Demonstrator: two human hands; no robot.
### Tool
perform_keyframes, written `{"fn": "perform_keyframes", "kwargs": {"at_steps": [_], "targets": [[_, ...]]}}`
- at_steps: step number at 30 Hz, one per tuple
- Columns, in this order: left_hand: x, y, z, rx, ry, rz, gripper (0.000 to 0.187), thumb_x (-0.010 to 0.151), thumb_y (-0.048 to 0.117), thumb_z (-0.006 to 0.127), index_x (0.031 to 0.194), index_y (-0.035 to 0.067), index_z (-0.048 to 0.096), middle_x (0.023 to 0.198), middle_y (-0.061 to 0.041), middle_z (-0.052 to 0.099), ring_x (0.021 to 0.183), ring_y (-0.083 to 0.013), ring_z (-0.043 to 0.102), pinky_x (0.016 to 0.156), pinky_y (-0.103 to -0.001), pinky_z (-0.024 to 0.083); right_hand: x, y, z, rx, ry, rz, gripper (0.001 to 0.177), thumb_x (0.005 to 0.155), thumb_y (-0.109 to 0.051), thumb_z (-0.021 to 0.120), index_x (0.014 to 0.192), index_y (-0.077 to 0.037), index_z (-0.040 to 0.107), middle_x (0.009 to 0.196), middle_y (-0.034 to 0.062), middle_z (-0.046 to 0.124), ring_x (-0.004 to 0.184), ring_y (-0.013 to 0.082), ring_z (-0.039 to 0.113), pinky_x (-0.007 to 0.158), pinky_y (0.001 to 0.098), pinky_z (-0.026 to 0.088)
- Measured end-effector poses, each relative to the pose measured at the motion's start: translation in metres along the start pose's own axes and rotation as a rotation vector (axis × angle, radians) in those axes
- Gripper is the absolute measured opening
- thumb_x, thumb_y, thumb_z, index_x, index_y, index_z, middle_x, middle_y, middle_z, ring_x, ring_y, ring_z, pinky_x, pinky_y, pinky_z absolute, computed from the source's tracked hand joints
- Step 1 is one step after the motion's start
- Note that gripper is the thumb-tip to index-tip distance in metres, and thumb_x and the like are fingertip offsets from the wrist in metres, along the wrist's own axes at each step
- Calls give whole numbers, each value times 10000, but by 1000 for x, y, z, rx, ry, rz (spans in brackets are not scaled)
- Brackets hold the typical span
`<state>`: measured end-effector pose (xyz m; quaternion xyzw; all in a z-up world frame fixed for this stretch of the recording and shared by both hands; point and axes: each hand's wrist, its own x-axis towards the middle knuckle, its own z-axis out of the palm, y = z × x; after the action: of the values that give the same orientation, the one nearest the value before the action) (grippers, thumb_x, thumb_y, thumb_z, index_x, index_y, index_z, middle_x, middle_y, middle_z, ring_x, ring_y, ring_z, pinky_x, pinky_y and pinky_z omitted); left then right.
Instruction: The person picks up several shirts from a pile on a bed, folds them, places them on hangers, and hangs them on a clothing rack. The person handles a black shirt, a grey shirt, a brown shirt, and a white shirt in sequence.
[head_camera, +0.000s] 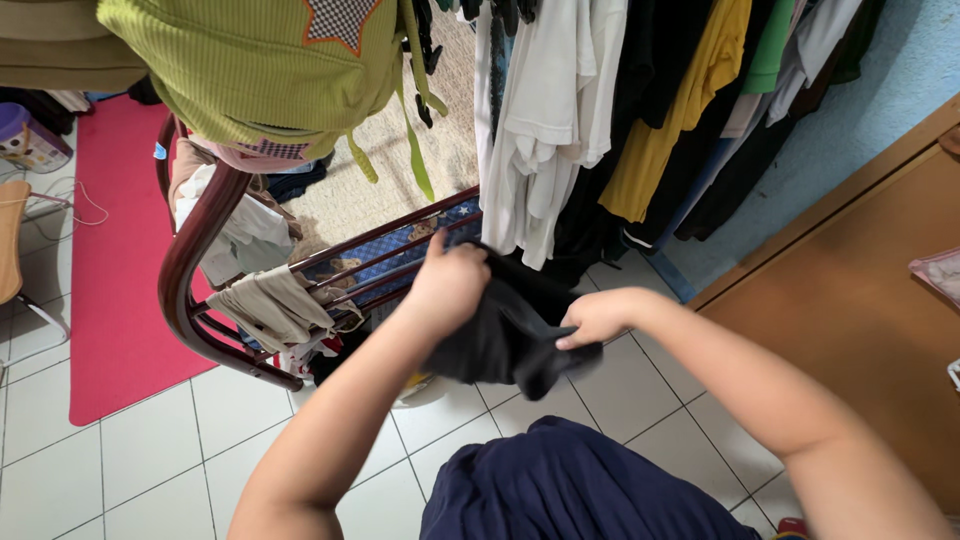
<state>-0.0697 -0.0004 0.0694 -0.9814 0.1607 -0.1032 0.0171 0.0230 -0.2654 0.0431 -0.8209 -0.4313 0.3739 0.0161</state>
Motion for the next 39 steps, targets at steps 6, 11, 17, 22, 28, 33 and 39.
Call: {"fn": "perform_keyframes", "kwargs": {"at_steps": [6, 11, 17, 22, 28, 33, 39], "targets": [[5, 0, -27, -681, 518, -316, 171, 866, 55, 666, 1026, 0, 689, 989, -163, 703, 886, -325, 681, 816, -454, 560, -8, 29, -31, 1607, 359, -316, 507, 1003, -429, 578, 1252, 8, 641, 1243, 110, 699, 1150, 243, 657, 1052, 422, 507], [9, 20, 2, -1733, 269, -576, 123, 1008, 113, 604, 1025, -6, 628, 856, -112, 676, 746, -231, 672, 709, -362, 572, -24, 10, -45, 1839, 308, -606, 667, 988, -469, 557, 1460, -4, 479, 1425, 137, 606, 1315, 258, 589, 1138, 439, 444], [10, 41, 39, -2266, 33, -349, 200, 1027, 99, 564, 1115, -49, 667, 1001, -106, 728, 897, -180, 719, 819, -330, 604, -42, -18, -58, 1625, 278, -891, 789, 1008, -500, 657, 1536, 40, 431, 1475, 170, 574, 1374, 293, 548, 1184, 464, 423], [20, 63, 21, -1722, -505, -400, 332, 906, 86, 588, 1212, 0, 686, 1016, -146, 725, 858, -273, 696, 736, -426, 592, -58, -51, -64, 1612, 395, -916, 941, 913, -557, 739, 1582, -17, 357, 1518, 142, 525, 1404, 286, 510, 1206, 473, 390], [43, 61, -4, -1941, 39, -186, 455, 1012, 251, 599, 1422, 57, 567, 1375, -37, 643, 1244, -177, 622, 1080, -365, 489, -61, -56, -55, 1583, 336, -945, 906, 962, -552, 653, 1603, -9, 313, 1580, 144, 471, 1454, 268, 473, 1222, 463, 370], [25, 22, -42, -2468, -28, -400, 443, 990, 247, 613, 1315, -54, 629, 1279, -181, 690, 1134, -282, 671, 1027, -432, 531, -54, -23, -51, 1252, 825, -573, 728, 1041, -541, 510, 1488, 32, 469, 1497, 130, 560, 1399, 259, 524, 1175, 403, 420], [-27, -65, -110, -1971, 767, -379, 284, 901, 58, 644, 1174, -22, 653, 1085, -109, 679, 988, -223, 653, 971, -383, 547, -45, 14, -41, -77, 989, -79, 519, 778, -428, 731, 1124, -42, 706, 1050, 121, 725, 973, 269, 707, 927, 384, 542]]}}
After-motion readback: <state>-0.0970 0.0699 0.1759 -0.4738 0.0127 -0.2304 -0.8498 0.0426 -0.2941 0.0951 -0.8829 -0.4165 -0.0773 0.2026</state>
